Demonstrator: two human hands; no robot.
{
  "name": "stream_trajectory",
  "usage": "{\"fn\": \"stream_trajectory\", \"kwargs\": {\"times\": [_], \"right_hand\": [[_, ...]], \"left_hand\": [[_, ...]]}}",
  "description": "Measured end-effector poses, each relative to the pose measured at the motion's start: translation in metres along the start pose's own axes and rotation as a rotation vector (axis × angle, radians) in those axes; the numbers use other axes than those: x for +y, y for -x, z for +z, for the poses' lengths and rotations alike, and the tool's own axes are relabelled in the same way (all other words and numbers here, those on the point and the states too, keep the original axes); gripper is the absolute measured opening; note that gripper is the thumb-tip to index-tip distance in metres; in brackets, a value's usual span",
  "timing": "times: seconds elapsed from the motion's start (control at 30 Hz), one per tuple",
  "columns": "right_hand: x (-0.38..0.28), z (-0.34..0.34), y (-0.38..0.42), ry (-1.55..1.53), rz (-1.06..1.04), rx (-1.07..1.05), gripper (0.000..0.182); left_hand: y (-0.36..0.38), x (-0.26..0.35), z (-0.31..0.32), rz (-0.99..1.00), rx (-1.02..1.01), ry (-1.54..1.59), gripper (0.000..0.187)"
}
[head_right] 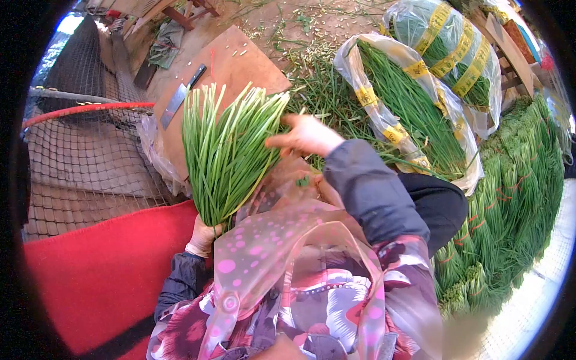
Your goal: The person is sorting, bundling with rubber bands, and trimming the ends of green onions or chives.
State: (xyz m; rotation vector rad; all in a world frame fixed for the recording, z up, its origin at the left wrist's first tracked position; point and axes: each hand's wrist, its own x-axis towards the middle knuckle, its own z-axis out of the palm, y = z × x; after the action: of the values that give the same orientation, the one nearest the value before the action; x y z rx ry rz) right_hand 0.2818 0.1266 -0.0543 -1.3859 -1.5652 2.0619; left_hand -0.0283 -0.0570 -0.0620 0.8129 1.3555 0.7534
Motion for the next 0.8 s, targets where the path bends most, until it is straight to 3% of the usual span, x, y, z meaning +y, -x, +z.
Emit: {"fn": "stream_trajectory", "kwargs": {"times": [0.07,0.13,0.2,0.23,0.33,0.4,0.47,0.53,0.6,0.67,0.73,0.8], "right_hand": [[0.017,0.0,-0.014,-0.09,-0.023,-0.055,0.035],[0.025,-0.01,-0.006,-0.653,-0.144,0.1,0.025],[0.043,-0.052,-0.009,-1.007,-0.469,0.294,0.026],[0.049,-0.07,-0.004,-1.005,-0.471,0.288,0.026],[0.058,-0.11,0.01,-0.455,-0.205,0.22,0.031],[0.08,-0.1,0.007,1.354,0.109,0.352,0.033],[0.008,-0.069,0.022,0.436,0.099,0.524,0.034],[-0.031,-0.04,0.029,0.446,-0.25,0.6,0.037],[-0.059,-0.01,0.024,0.478,-0.254,0.387,0.034],[-0.042,0.02,-0.007,0.86,-0.545,0.542,0.029],[-0.062,0.035,-0.007,0.46,-0.241,0.092,0.027],[-0.051,0.052,-0.002,0.382,-0.324,-0.007,0.024]], "left_hand": [[-0.003,-0.012,-0.013,0.031,-0.02,-0.059,0.044],[0.0,-0.001,-0.009,0.004,-0.025,-0.008,0.044],[0.0,0.001,-0.012,-0.027,-0.038,0.034,0.044],[-0.002,-0.003,-0.017,-0.042,-0.072,0.059,0.044],[-0.001,0.007,-0.015,-0.068,-0.093,0.064,0.045],[-0.001,0.02,-0.01,-0.07,-0.085,0.042,0.046],[0.0,0.023,-0.004,-0.074,-0.116,0.103,0.046],[0.0,0.011,-0.007,-0.073,-0.11,0.113,0.047],[-0.007,0.0,-0.016,-0.029,-0.095,-0.013,0.048],[-0.009,0.005,-0.011,-0.025,-0.13,0.013,0.05],[-0.006,0.016,0.0,-0.007,-0.138,0.079,0.051],[-0.006,0.007,-0.003,-0.005,-0.129,0.075,0.052]]}}
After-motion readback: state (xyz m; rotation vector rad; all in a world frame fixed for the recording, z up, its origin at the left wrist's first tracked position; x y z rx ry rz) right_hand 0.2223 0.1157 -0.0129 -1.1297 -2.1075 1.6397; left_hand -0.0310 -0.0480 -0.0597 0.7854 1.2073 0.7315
